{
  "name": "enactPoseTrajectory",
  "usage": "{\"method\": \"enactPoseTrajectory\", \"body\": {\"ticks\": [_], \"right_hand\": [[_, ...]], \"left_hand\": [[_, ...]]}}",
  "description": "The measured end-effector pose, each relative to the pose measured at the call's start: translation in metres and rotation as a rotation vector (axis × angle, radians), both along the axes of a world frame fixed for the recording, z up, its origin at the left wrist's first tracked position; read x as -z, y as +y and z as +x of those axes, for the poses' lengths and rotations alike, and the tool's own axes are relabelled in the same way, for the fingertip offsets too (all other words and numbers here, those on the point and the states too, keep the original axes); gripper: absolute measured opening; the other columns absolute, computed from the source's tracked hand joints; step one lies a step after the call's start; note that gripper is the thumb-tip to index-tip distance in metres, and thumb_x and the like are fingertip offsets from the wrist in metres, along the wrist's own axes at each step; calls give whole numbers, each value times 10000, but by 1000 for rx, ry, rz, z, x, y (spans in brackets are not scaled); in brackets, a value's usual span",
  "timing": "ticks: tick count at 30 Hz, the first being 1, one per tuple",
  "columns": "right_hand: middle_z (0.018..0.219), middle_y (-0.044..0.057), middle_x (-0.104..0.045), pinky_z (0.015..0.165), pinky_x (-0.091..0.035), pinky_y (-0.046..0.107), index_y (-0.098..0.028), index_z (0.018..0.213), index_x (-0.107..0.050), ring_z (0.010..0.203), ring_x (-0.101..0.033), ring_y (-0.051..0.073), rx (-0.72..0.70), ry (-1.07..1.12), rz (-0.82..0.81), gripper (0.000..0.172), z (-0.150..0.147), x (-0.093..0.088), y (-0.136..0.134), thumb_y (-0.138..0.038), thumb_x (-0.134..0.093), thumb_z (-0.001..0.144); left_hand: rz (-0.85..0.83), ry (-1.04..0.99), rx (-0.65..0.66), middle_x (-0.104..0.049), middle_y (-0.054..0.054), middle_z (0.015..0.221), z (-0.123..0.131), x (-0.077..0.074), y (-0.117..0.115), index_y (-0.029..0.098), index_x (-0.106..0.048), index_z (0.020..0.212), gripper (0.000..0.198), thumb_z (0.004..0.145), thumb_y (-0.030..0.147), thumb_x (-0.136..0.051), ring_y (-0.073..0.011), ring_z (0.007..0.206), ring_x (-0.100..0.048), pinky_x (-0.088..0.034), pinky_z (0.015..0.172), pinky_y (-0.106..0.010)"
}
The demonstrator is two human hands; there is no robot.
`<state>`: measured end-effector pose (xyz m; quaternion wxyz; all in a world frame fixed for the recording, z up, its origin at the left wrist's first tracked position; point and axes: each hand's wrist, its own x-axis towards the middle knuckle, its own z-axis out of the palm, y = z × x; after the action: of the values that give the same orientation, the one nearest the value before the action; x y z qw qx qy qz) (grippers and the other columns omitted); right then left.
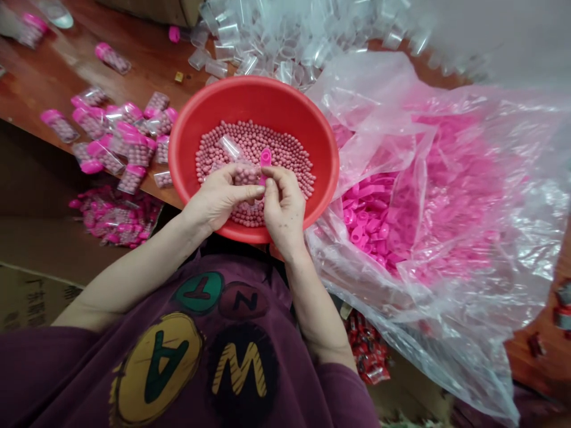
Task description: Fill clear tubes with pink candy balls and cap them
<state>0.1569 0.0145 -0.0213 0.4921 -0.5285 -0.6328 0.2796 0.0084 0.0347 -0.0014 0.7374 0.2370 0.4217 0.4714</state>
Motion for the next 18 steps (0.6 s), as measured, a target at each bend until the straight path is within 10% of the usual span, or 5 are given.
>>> {"method": "enactPoseTrajectory", "body": {"ticks": [6,18], "right_hand": [[1444,120,-733,1209,-608,524,-287,1484,-706,1374,-715,261,-134,-228,88,562,12,-7,-11,-90,-439,1031],[1214,99,-703,1053,-654,496,-317,1500,-702,1149,-711,266,-310,-454,-87,429,38,-23,-20,-218,-535,1117]], "left_hand": [[27,20,-9,-632,61,732,-1,-5,0,161,-673,814,304,649,-17,-857,-63,675,-576,-481,633,-205],[0,15,25,-610,51,789,-3,-1,1,172,-654,843,266,692,-27,-746,-59,697,-581,-515,679,-196]]}}
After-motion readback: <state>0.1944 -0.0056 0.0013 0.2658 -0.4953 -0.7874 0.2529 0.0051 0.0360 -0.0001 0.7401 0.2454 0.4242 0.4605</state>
